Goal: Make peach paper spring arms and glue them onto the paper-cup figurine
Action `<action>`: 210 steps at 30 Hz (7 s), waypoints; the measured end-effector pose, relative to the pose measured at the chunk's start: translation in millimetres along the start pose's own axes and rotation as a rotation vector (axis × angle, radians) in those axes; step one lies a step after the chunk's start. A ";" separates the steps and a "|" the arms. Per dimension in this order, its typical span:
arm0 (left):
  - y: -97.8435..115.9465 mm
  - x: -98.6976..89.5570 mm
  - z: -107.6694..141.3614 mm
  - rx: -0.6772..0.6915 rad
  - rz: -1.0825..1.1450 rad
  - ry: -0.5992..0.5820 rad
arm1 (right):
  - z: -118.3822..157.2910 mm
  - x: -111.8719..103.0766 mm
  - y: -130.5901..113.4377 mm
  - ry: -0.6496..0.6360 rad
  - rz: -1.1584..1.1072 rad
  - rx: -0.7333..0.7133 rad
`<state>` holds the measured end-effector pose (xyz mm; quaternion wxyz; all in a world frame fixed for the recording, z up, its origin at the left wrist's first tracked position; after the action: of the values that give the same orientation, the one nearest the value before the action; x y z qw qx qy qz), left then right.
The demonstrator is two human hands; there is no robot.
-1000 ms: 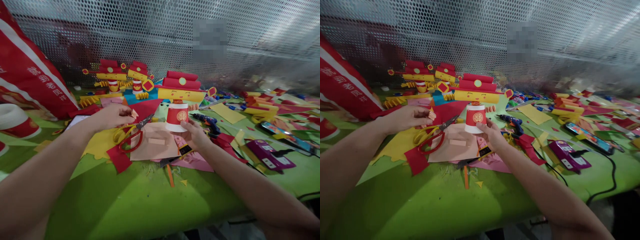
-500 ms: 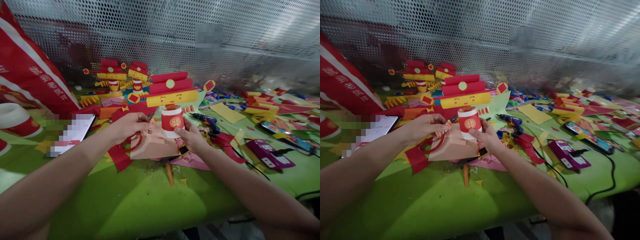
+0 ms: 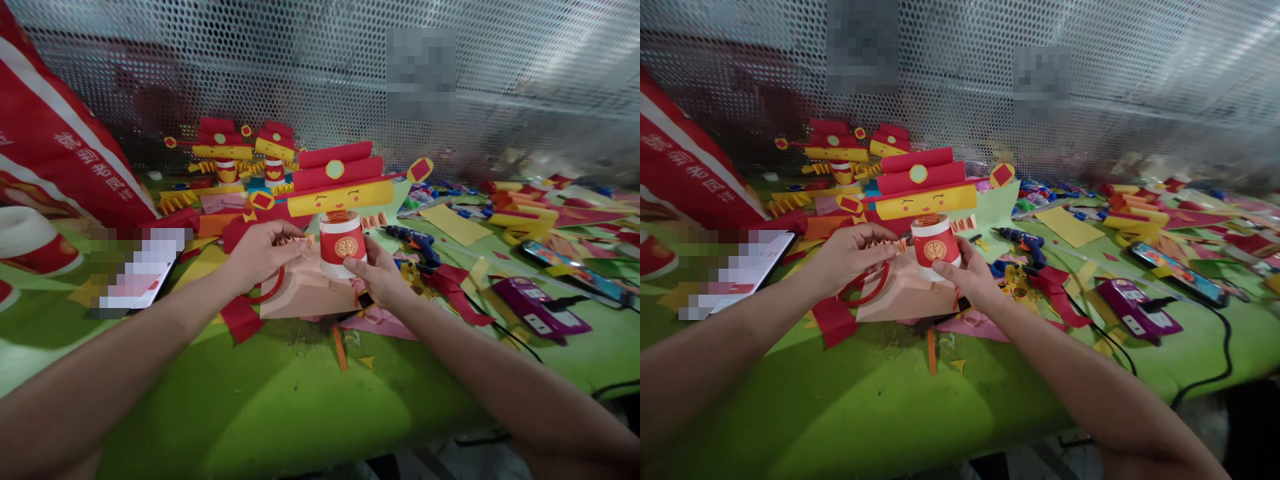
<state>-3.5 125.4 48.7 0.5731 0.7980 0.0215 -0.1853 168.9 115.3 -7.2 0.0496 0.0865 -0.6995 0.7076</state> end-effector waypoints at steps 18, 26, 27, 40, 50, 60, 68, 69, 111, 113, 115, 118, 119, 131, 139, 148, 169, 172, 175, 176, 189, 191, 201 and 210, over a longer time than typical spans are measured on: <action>-13.8 13.0 7.2 -0.100 0.444 0.110 | 4.5 3.9 2.5 0.067 -0.024 0.005; -15.0 12.2 5.4 -0.029 0.324 0.113 | 9.1 11.5 0.6 0.054 -0.007 0.012; -15.1 11.9 5.1 -0.027 0.310 0.116 | 9.5 11.9 0.8 0.052 -0.007 0.012; -11.4 11.2 5.4 -0.022 0.303 0.116 | 9.2 12.4 8.8 -0.004 0.003 0.022; -13.5 10.9 6.4 -0.021 0.309 0.124 | 10.3 15.2 12.2 -0.029 -0.021 0.046; -7.3 16.7 7.8 -0.037 0.408 0.094 | 10.3 14.2 14.5 -0.030 -0.051 0.050; -8.6 19.1 6.0 -0.017 0.425 0.042 | 10.0 15.4 15.3 -0.051 -0.025 0.027; -8.9 19.3 6.2 -0.020 0.432 0.040 | 10.1 15.9 15.5 -0.058 -0.023 0.024; -10.5 18.0 10.5 -0.046 0.342 0.069 | 16.7 29.4 7.0 -0.147 0.209 -0.013; -11.1 18.0 10.3 -0.042 0.347 0.068 | 16.8 29.4 6.7 -0.143 0.217 -0.016; -11.1 17.9 10.0 -0.033 0.346 0.064 | 16.9 29.1 6.6 -0.140 0.219 -0.017; -11.3 17.4 10.0 -0.024 0.328 0.055 | 17.0 28.1 7.4 -0.130 0.223 -0.009; -11.6 17.4 10.1 -0.025 0.322 0.051 | 17.1 27.9 7.4 -0.129 0.225 -0.008; -10.5 16.6 10.3 -0.035 0.338 0.060 | 17.2 27.8 6.7 -0.117 0.238 -0.023; -9.4 17.5 10.7 -0.036 0.344 0.048 | 17.5 27.1 7.3 -0.122 0.278 -0.036; -11.5 17.0 9.5 -0.044 0.344 0.052 | 17.6 26.8 6.7 -0.111 0.252 -0.034; -9.1 18.4 9.3 -0.023 0.354 0.035 | 17.5 28.1 4.1 -0.112 0.234 -0.048; -9.0 18.5 8.7 -0.014 0.360 0.034 | 17.8 28.6 2.5 -0.112 0.225 -0.055; -10.0 18.5 8.4 -0.007 0.365 0.038 | 17.4 28.4 3.9 -0.113 0.228 -0.043; -10.3 18.4 8.3 -0.006 0.364 0.039 | 17.3 28.2 4.7 -0.113 0.227 -0.038; -2.6 18.5 5.0 0.035 0.418 0.013 | 14.4 27.4 8.4 -0.115 0.105 0.041; -0.8 18.3 4.9 0.043 0.423 0.009 | 13.3 25.9 7.9 -0.112 0.084 0.038; -4.6 13.2 5.4 0.066 0.419 0.031 | 6.8 14.1 12.0 -0.046 -0.005 0.056; -7.7 11.9 6.0 0.073 0.523 0.086 | 4.6 12.4 14.5 -0.084 -0.059 0.033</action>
<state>4.1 120.3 36.3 0.5707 0.8038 -0.1676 0.0026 154.3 109.8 -19.0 0.0398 0.1374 -0.6865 0.7129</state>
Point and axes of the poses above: each hand's wrist, its own z-axis away from the middle knuckle, its own x-axis out of the palm, y = z × x, the point moved 9 cm from there along -z, towards the middle knuckle, and after that the axes turned 11 degrees about x, right-handed, at the moved point
